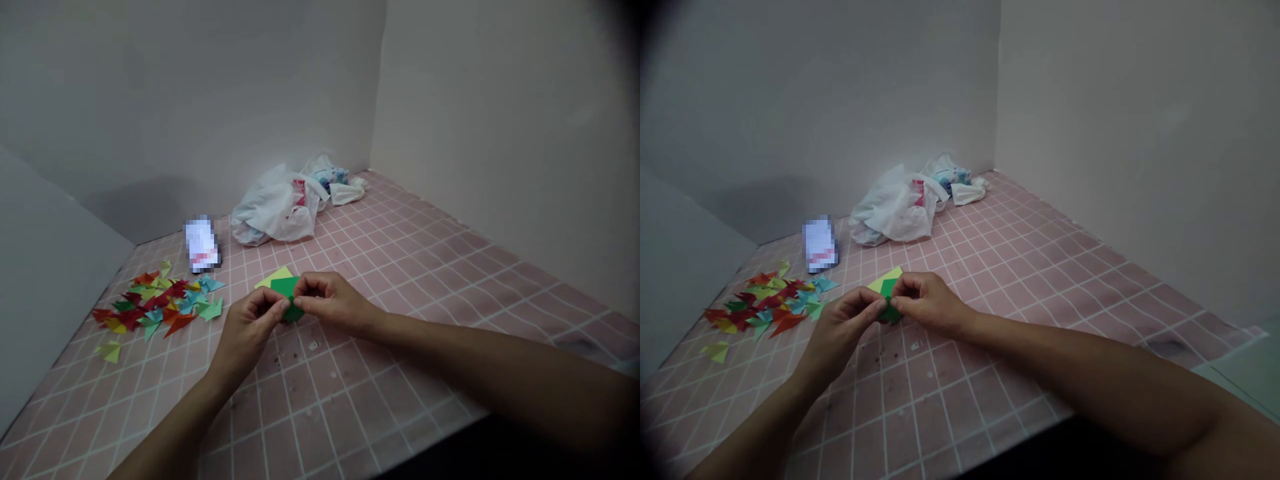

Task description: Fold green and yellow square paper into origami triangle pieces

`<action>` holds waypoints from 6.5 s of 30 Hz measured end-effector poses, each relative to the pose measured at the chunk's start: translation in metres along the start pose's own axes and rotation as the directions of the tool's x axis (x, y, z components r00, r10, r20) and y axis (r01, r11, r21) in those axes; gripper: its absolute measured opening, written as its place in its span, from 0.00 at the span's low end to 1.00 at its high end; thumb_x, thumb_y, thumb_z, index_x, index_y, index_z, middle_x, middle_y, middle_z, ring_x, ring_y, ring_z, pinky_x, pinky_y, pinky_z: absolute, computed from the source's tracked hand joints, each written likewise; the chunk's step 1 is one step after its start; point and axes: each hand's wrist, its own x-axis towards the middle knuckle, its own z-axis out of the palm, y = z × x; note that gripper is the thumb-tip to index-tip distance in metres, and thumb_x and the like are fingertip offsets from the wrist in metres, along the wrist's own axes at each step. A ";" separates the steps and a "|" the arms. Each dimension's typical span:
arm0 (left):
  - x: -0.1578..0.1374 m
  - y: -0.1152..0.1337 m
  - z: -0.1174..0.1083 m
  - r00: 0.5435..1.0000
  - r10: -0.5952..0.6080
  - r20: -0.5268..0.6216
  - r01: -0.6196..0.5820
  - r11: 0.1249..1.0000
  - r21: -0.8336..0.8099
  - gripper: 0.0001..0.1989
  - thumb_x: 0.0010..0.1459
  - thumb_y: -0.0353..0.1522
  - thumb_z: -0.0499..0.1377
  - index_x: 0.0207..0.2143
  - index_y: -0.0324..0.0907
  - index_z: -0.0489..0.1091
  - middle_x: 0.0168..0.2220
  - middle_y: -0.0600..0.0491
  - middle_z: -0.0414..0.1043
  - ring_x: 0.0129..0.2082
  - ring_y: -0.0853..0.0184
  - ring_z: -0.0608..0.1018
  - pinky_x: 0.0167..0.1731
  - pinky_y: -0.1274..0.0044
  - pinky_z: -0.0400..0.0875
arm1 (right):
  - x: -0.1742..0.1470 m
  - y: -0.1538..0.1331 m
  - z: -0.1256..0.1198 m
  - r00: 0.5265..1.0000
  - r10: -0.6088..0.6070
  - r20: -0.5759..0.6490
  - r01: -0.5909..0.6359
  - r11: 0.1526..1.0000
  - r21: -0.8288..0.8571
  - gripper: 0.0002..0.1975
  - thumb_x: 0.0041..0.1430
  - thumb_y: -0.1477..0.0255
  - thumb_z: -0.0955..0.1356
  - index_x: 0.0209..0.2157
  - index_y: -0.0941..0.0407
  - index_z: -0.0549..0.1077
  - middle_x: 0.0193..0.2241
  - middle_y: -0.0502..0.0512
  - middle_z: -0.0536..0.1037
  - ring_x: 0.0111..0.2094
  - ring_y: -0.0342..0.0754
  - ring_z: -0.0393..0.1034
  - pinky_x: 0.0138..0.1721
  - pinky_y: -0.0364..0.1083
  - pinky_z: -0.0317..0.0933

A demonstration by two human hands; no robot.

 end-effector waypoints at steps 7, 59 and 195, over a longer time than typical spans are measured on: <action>0.002 0.006 -0.006 0.992 -0.095 0.079 0.092 0.995 0.042 0.10 0.54 0.38 0.64 0.31 0.40 0.78 0.30 0.51 0.79 0.31 0.65 0.78 0.34 0.74 0.72 | -0.001 -0.001 0.000 1.000 0.016 -0.005 -0.016 1.000 0.006 0.05 0.51 0.72 0.69 0.25 0.58 0.70 0.24 0.48 0.70 0.27 0.42 0.63 0.31 0.43 0.56; 0.001 0.007 -0.006 0.993 -0.094 0.072 0.092 0.995 0.021 0.10 0.54 0.38 0.64 0.32 0.40 0.76 0.28 0.53 0.75 0.27 0.69 0.76 0.29 0.77 0.72 | -0.001 -0.002 0.000 0.999 0.046 0.027 -0.046 0.999 0.001 0.04 0.51 0.73 0.69 0.26 0.57 0.70 0.26 0.48 0.71 0.28 0.42 0.64 0.32 0.43 0.58; 0.000 -0.009 0.003 0.973 0.099 -0.209 -0.135 0.977 -0.166 0.04 0.59 0.33 0.63 0.34 0.42 0.74 0.27 0.58 0.71 0.24 0.73 0.72 0.26 0.80 0.69 | -0.006 -0.004 0.003 0.985 -0.171 -0.036 0.163 0.974 -0.157 0.05 0.60 0.75 0.68 0.30 0.58 0.73 0.29 0.51 0.75 0.33 0.45 0.70 0.37 0.45 0.63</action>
